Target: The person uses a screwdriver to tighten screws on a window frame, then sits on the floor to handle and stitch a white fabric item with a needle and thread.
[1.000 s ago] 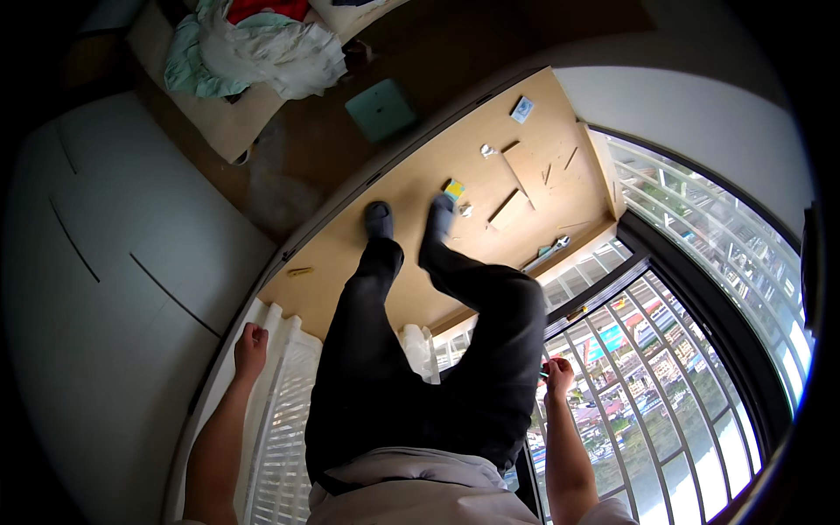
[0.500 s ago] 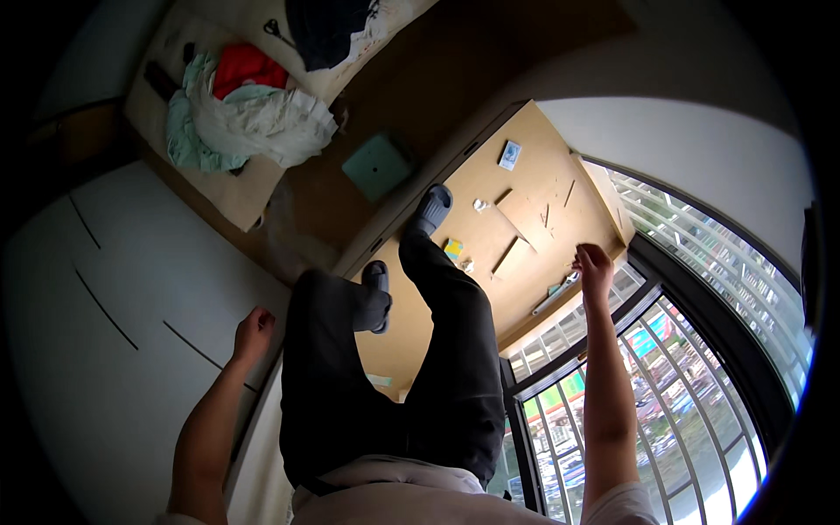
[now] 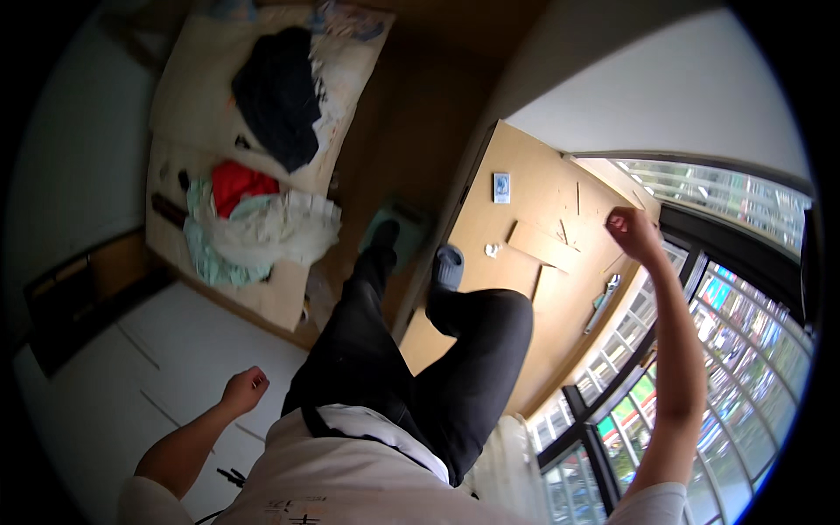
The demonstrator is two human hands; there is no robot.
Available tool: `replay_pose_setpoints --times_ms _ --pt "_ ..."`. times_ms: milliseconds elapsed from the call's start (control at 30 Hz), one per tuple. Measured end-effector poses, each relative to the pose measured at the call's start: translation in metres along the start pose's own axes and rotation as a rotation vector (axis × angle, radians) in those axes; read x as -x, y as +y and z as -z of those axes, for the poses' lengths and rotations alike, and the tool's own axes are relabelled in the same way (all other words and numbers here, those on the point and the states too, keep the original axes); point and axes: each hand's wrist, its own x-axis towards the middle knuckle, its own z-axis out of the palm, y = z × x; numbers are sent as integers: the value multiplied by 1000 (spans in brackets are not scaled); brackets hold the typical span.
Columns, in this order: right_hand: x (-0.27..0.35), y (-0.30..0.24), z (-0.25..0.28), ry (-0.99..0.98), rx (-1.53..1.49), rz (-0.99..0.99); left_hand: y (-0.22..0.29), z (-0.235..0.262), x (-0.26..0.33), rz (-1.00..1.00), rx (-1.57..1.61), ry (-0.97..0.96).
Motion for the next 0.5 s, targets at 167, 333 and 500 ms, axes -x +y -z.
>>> replay_pose_setpoints --times_ms 167,333,500 --pt "27 7 -30 255 -173 -117 -2 15 -222 -215 -150 -36" --pt "153 9 -243 519 -959 -491 25 21 -337 -336 -58 233" --pt "201 -78 -367 378 -814 -588 30 53 -290 -496 -151 39"
